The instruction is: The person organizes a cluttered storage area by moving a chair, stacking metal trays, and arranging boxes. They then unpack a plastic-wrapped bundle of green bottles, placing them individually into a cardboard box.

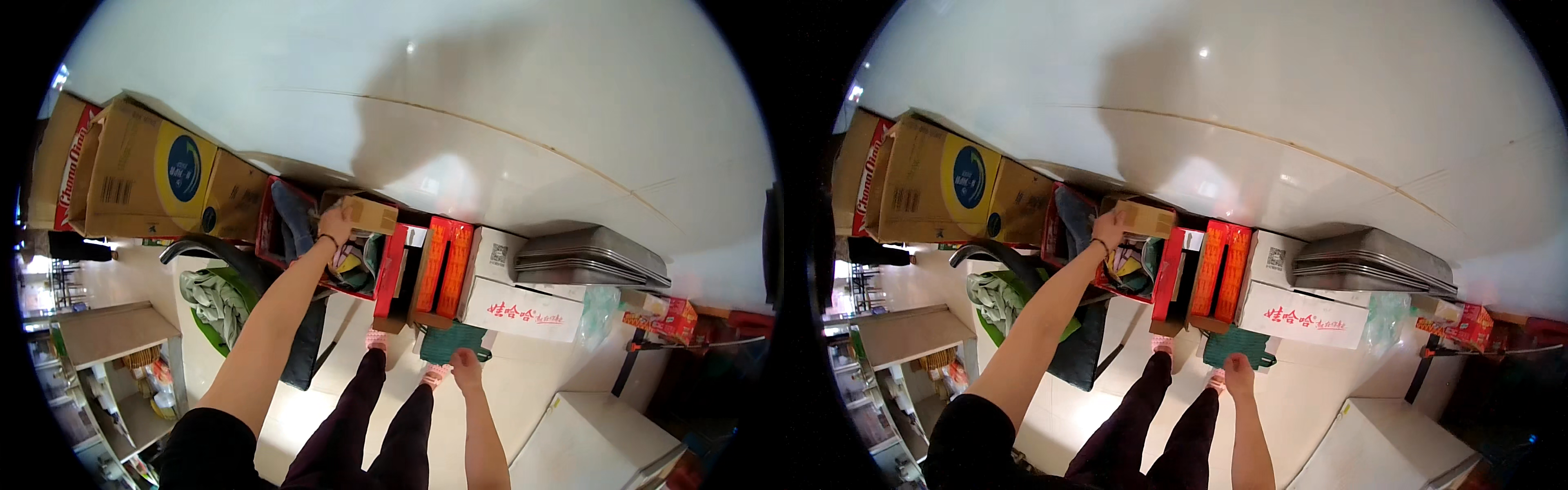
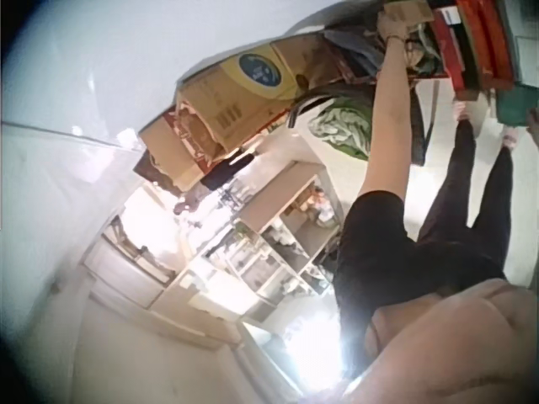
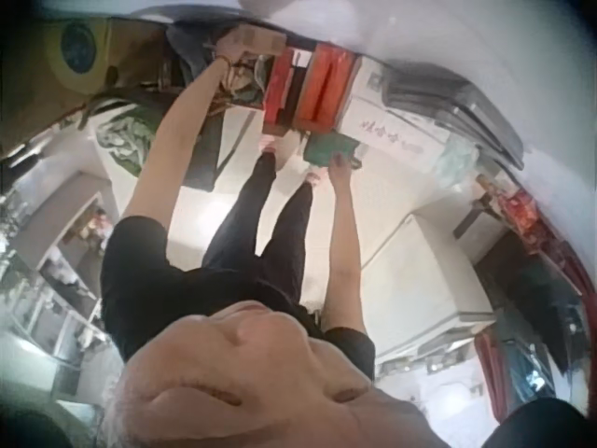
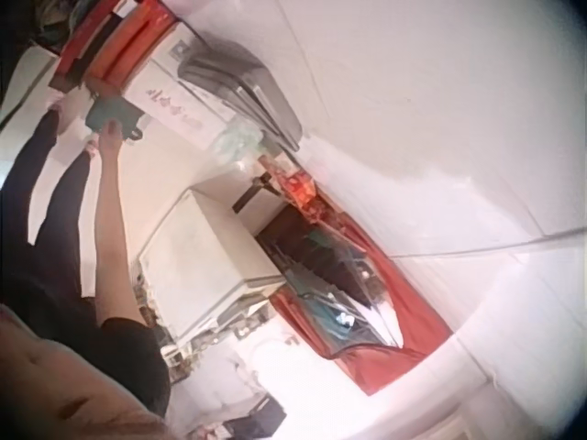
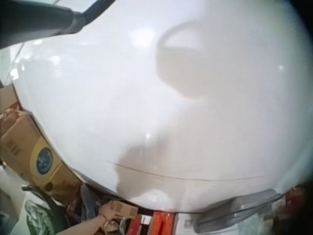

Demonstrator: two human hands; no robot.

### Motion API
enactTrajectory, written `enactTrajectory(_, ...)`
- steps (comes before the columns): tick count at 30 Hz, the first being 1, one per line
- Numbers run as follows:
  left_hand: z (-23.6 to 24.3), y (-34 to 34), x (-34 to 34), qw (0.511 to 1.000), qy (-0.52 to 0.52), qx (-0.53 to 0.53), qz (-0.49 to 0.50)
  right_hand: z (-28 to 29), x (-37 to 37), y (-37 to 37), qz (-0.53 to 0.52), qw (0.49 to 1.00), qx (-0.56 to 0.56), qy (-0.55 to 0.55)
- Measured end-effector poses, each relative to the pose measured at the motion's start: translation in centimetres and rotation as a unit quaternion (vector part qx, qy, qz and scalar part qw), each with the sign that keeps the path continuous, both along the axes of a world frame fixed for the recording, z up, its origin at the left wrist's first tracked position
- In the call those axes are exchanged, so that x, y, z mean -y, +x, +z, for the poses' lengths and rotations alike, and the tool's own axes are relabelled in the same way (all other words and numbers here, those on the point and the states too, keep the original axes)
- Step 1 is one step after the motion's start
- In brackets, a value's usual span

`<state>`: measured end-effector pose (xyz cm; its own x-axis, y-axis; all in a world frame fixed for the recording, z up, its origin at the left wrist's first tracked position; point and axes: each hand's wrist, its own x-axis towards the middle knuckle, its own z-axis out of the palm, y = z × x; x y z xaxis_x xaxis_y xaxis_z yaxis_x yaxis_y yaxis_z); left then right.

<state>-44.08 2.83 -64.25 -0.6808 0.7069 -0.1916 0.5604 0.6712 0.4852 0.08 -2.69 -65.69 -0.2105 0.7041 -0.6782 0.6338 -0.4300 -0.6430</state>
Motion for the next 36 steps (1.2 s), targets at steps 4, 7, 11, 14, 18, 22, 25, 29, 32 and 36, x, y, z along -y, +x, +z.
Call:
enactTrajectory(4,3.0,-2.1,2.6,0.998,0.039,-0.037,0.02,3.5,0.1,-2.6,0.005,1.0,0.007,-0.011)
enactTrajectory(7,4.4,-2.7,2.3,0.994,0.085,-0.011,0.074,4.8,-0.3,-2.8,0.005,1.0,0.015,-0.004)
enactTrajectory(11,4.7,-1.2,0.7,0.994,-0.048,-0.092,-0.045,3.3,0.4,-1.6,0.004,0.999,0.029,0.025)
enactTrajectory(14,1.7,0.6,0.4,0.993,-0.055,-0.105,0.003,4.1,0.4,-1.9,0.007,0.999,0.027,0.022)
enactTrajectory(18,-2.2,1.8,0.5,0.989,-0.094,-0.109,-0.018,3.4,1.0,-0.7,0.013,0.998,0.016,0.058)
enactTrajectory(22,-0.2,2.6,-0.2,1.0,-0.012,-0.001,0.018,4.3,-1.5,1.7,0.006,0.991,0.046,0.122)
enactTrajectory(25,1.1,1.9,0.9,0.999,-0.031,0.001,-0.027,3.5,-5.7,4.4,-0.191,0.968,0.019,0.161)
enactTrajectory(29,5.4,3.2,3.4,0.998,0.023,-0.062,-0.022,17.4,-15.8,3.2,-0.148,0.816,0.204,0.52)
enactTrajectory(32,7.6,6.6,5.0,0.994,0.074,-0.025,-0.074,22.7,-20.7,3.4,-0.196,0.79,0.112,0.569)
enactTrajectory(36,7.7,11.0,8.6,0.992,0.062,0.042,-0.105,25.1,-24.3,0.5,-0.532,0.812,-0.195,0.137)
